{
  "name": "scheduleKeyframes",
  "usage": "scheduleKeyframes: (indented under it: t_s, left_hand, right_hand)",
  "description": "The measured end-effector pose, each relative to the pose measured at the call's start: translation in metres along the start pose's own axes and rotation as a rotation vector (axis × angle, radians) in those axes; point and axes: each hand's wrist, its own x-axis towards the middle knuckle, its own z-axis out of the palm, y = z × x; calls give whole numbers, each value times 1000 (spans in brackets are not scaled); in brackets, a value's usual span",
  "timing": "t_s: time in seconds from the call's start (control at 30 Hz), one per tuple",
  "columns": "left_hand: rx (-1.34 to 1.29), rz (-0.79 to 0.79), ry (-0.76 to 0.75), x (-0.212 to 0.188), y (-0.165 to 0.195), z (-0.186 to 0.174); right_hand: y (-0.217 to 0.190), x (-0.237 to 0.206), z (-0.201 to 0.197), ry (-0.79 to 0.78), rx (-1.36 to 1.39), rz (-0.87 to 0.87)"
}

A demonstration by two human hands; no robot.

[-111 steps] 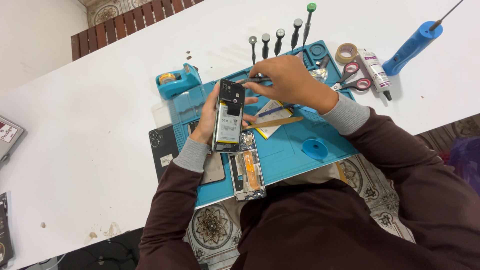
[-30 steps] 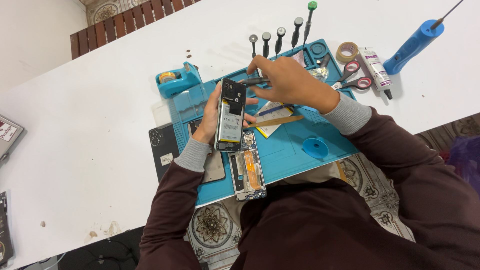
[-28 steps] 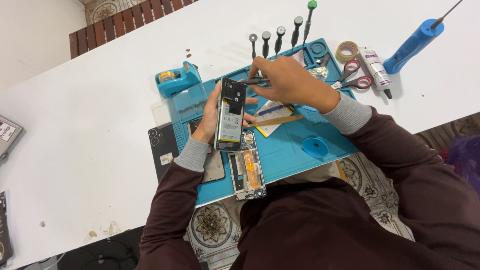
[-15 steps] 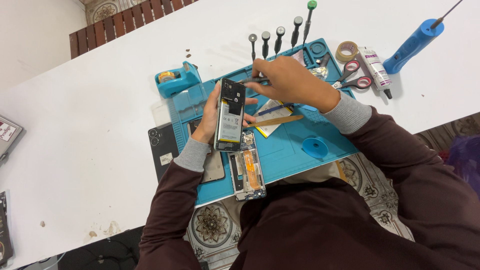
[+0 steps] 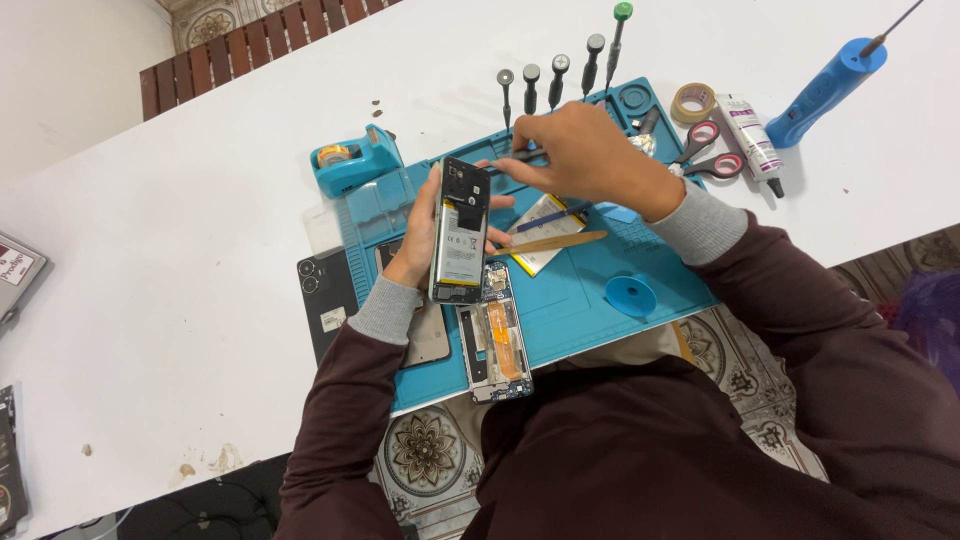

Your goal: The person disassembles a smartphone, removes the battery and internal components, and then works on the screen assembly using a screwdriver and a prying tool. They remove screws, pry open the frame, and separate the screen from the chassis.

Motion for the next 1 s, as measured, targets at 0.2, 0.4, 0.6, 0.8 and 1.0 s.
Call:
scheduleKeyframes:
  t_s: [0.2, 0.4, 0.6, 0.8, 1.0]
  left_hand:
    - [86, 3, 71, -2, 8, 9]
    - [75, -34, 70, -2, 11, 12]
    - [46, -24, 58, -2, 9, 9]
    - [54, -37, 57, -1, 7, 9]
    - [79, -31, 56, 0, 8, 10]
  right_hand:
    - [7, -4, -15, -259, 41, 78]
    - [0, -2, -11, -388, 14, 66]
    - [-3, -2, -7, -420, -2, 97]
    - [-2, -1, -6, -449, -33, 127]
    - [0, 0, -7, -423, -7, 116]
